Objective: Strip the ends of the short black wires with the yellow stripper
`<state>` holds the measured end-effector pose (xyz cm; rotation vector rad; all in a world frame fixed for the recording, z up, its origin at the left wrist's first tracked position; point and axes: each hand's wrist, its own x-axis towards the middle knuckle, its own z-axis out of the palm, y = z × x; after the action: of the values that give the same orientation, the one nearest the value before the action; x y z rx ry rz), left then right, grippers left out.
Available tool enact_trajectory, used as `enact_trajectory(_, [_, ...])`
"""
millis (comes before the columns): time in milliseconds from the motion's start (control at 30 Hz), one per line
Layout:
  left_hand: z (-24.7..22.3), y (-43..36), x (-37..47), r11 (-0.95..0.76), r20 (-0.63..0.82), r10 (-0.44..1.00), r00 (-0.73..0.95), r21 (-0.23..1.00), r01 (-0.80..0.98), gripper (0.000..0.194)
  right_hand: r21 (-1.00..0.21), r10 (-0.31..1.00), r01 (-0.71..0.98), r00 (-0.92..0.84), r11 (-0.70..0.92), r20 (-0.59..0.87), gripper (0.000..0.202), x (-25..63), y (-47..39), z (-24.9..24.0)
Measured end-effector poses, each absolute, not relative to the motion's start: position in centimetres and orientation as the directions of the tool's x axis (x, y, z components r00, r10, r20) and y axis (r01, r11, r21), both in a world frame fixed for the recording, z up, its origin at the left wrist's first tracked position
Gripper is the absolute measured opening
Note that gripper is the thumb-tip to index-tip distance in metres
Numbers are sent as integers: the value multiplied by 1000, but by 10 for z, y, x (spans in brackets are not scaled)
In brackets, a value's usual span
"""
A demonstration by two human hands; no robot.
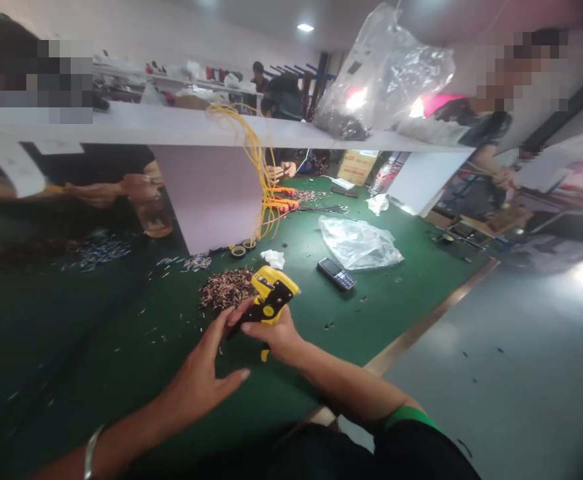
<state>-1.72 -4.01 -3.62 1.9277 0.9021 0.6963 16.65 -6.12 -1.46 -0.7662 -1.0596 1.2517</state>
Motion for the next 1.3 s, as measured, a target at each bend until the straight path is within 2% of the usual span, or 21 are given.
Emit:
enact_trajectory(167, [-42, -49, -10, -435, 193, 830, 523, 811, 391, 105, -920, 956, -258, 86, 294, 281, 22, 148, -76, -2])
enact_trajectory(333, [-44, -48, -8, -476, 249, 820, 515, 796, 374, 110, -936, 941, -163, 188, 313, 282, 14, 127, -79, 1])
enact_trajectory(533, [-38, -39, -15, -479, 309, 839, 448, 810, 337, 116, -940, 924, -38, 201, 340, 326, 24, 105, -72, -6])
enact_trajectory(633, [-23, -36, -19, -389, 226, 860, 458, 871, 301, 109, -929, 923, 156, 145, 334, 356, 37, 107, -75, 0])
enact_trajectory(700, [-14, -32, -21, -310, 165, 854, 494, 923, 227, 114, -908, 933, 268, 71, 323, 353, 45, 116, -77, 6])
enact_trajectory(800, [-1, -23, -28, -198, 147, 826, 545, 979, 37, 98, -879, 916, 266, -45, 396, 398, 59, 134, -80, 11])
enact_trajectory(900, [13, -15, -38, -114, 118, 802, 585, 993, -45, 76, -803, 853, 304, -76, 512, 516, 58, 150, -84, 8])
enact_trajectory(1000, [24, -13, -44, -16, 111, 765, 635, 988, -154, 63, -765, 828, 362, -31, 532, 561, 45, 158, -87, -2])
enact_trajectory(1133, [26, -17, -41, 134, 76, 699, 711, 963, -234, 59, -867, 907, 305, 28, 393, 421, 31, 155, -82, -15])
enact_trajectory(1200, [25, -19, -37, 183, 54, 672, 739, 954, -236, 59, -908, 930, 237, 44, 346, 365, 32, 152, -78, -20])
enact_trajectory(1300, [22, -19, -33, 220, 22, 670, 742, 949, -227, 56, -913, 926, 174, 15, 369, 377, 42, 147, -75, -23])
